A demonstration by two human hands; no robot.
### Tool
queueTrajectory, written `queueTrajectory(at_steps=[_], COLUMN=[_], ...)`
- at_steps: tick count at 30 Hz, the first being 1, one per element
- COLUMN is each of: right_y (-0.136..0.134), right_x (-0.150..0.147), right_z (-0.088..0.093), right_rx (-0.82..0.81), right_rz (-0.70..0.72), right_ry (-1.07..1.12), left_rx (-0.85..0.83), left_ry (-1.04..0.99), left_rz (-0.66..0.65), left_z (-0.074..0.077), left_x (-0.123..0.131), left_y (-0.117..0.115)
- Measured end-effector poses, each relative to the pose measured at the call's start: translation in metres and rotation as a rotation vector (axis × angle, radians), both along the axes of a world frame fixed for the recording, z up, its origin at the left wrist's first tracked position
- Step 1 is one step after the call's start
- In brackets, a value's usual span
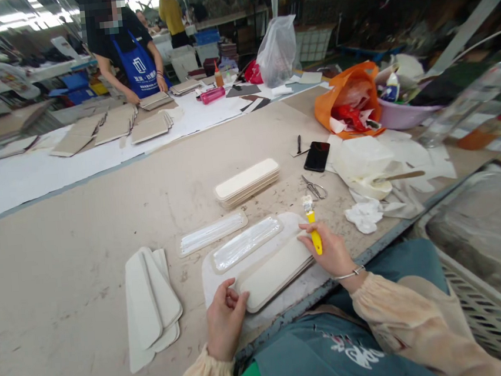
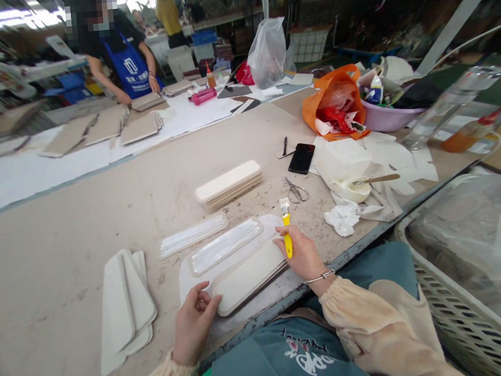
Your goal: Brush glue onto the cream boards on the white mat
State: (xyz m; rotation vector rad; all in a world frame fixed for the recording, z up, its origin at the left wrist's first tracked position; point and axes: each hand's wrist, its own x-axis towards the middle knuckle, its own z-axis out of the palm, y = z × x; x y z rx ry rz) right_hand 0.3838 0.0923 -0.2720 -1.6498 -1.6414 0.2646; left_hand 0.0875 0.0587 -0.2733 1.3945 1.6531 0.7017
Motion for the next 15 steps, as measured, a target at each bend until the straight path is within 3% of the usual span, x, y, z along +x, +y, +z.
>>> queueTrajectory(at_steps=[6, 11, 15], right_y=[-0.004, -0.022, -0.03], right_x=[0.002, -0.025, -0.035], right_z=[0.004, 0.008, -0.003], right_rx=[0.15, 0.14, 0.055], right_rz=[0.098, 0.475, 0.583], right_ry=[-0.227, -0.336, -0.354], left_rx=[0.0, -0.075, -0.105], left_ry=[0.012, 0.021, -0.017], left_rz=[-0.01, -0.005, 0.01], left_z=[-0.002, -0.006, -0.006], left_x=[-0.001, -0.008, -0.01], left_y=[-0.002, 0.003, 0.009])
